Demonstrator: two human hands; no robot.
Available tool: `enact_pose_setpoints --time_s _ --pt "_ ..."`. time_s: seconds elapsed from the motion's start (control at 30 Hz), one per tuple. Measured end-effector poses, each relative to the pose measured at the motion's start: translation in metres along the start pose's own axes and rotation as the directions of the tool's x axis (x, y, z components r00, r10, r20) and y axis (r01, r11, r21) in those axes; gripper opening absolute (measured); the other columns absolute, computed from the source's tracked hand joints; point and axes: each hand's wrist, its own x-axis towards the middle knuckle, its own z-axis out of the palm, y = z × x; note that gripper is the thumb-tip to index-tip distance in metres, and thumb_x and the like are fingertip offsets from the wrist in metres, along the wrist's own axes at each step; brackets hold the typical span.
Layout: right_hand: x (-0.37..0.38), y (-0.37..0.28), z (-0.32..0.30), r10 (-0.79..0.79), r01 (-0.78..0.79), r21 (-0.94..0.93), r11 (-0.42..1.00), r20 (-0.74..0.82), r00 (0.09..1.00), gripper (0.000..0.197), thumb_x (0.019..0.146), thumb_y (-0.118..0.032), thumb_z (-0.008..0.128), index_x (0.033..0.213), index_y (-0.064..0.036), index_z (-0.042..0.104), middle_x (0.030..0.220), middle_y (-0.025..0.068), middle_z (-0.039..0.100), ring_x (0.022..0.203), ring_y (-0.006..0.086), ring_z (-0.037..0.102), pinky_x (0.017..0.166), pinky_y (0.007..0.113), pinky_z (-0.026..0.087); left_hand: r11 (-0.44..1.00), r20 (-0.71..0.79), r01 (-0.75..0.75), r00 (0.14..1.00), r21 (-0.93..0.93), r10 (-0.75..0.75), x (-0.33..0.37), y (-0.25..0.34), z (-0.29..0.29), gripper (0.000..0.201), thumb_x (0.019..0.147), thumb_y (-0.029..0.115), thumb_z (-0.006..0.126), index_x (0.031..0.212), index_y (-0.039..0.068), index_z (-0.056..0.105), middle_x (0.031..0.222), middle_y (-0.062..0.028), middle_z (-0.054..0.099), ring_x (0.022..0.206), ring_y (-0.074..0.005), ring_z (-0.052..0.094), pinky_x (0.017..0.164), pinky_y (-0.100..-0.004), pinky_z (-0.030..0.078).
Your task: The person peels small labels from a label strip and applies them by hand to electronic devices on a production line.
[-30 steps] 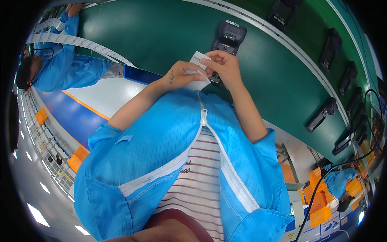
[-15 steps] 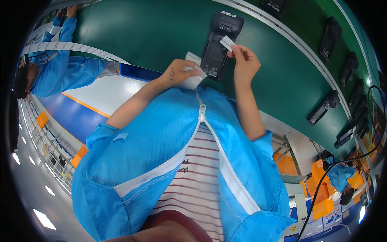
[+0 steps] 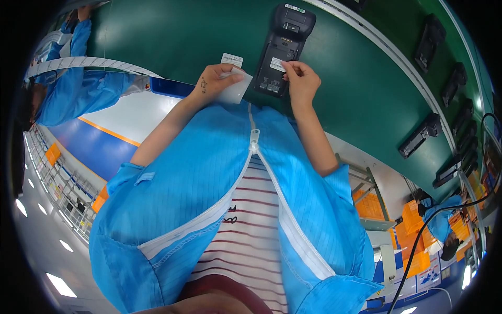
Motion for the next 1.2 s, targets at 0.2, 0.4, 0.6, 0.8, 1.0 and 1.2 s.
enact_pose_setpoints --time_s 0.2,0.4,0.6,0.8,1.0,1.2 --pt "-0.001 0.002 0.002 -0.031 0.030 -0.063 0.998 -0.021 0.999 0.013 0.070 -0.007 0.064 0.074 0.0041 0.060 0.058 0.0034 0.054 0.049 0.0071 0.049 0.046 0.018 0.042 0.997 0.038 0.075 0.996 -0.007 -0.075 -0.001 0.004 -0.003 0.020 0.077 0.016 0.056 0.090 0.001 0.059 0.076 -0.0078 0.060 0.065 -0.0110 0.056 0.060 -0.0199 0.044" --pt "0.000 0.005 0.002 -0.055 0.051 -0.098 0.994 -0.039 0.998 0.015 0.067 -0.010 0.066 0.071 0.0034 0.060 0.057 0.0053 0.057 0.047 0.0081 0.052 0.046 0.019 0.043 0.999 0.038 0.041 0.998 0.022 -0.042 0.000 0.001 -0.004 0.021 0.077 0.018 0.055 0.090 0.002 0.059 0.076 -0.0076 0.060 0.065 -0.0110 0.056 0.059 -0.0202 0.044" --pt "0.001 -0.004 0.004 -0.074 0.059 -0.247 0.967 -0.049 0.996 0.016 0.068 -0.014 0.065 0.067 0.0010 0.060 0.055 0.0067 0.057 0.047 0.0109 0.054 0.047 0.022 0.043 0.996 0.037 0.058 0.998 -0.066 -0.056 0.001 0.006 -0.001 0.021 0.078 0.019 0.054 0.091 0.002 0.056 0.077 -0.0070 0.059 0.067 -0.0112 0.056 0.060 -0.0205 0.044" --pt "0.011 -0.020 0.004 -0.205 0.234 -0.726 0.647 0.130 0.970 0.026 0.068 -0.028 0.064 0.064 -0.0029 0.056 0.059 0.0093 0.057 0.054 0.0217 0.057 0.053 0.032 0.044 0.974 0.072 0.116 0.992 -0.195 -0.104 0.005 0.006 0.002 0.023 0.080 0.020 0.053 0.091 0.000 0.053 0.075 -0.0084 0.059 0.064 -0.0119 0.057 0.059 -0.0218 0.045" --pt "0.004 -0.028 0.001 0.002 0.143 -0.613 0.777 0.230 0.973 0.022 0.070 -0.023 0.063 0.071 -0.0022 0.056 0.062 0.0078 0.057 0.053 0.0181 0.055 0.050 0.028 0.043 0.994 -0.035 0.030 0.999 0.107 -0.026 0.012 0.004 0.010 0.025 0.078 0.021 0.055 0.084 -0.003 0.058 0.071 -0.0082 0.059 0.060 -0.0106 0.056 0.055 -0.0205 0.044" --pt "-0.023 -0.022 0.017 0.074 -0.258 0.439 0.861 0.393 0.917 0.012 0.073 -0.006 0.060 0.081 0.0019 0.056 0.066 0.0049 0.056 0.054 0.0082 0.051 0.050 0.019 0.042 0.994 0.019 0.059 0.998 0.088 -0.060 0.013 0.015 0.014 0.026 0.078 0.022 0.055 0.084 -0.002 0.060 0.070 -0.0062 0.059 0.061 -0.0082 0.053 0.055 -0.0203 0.043"
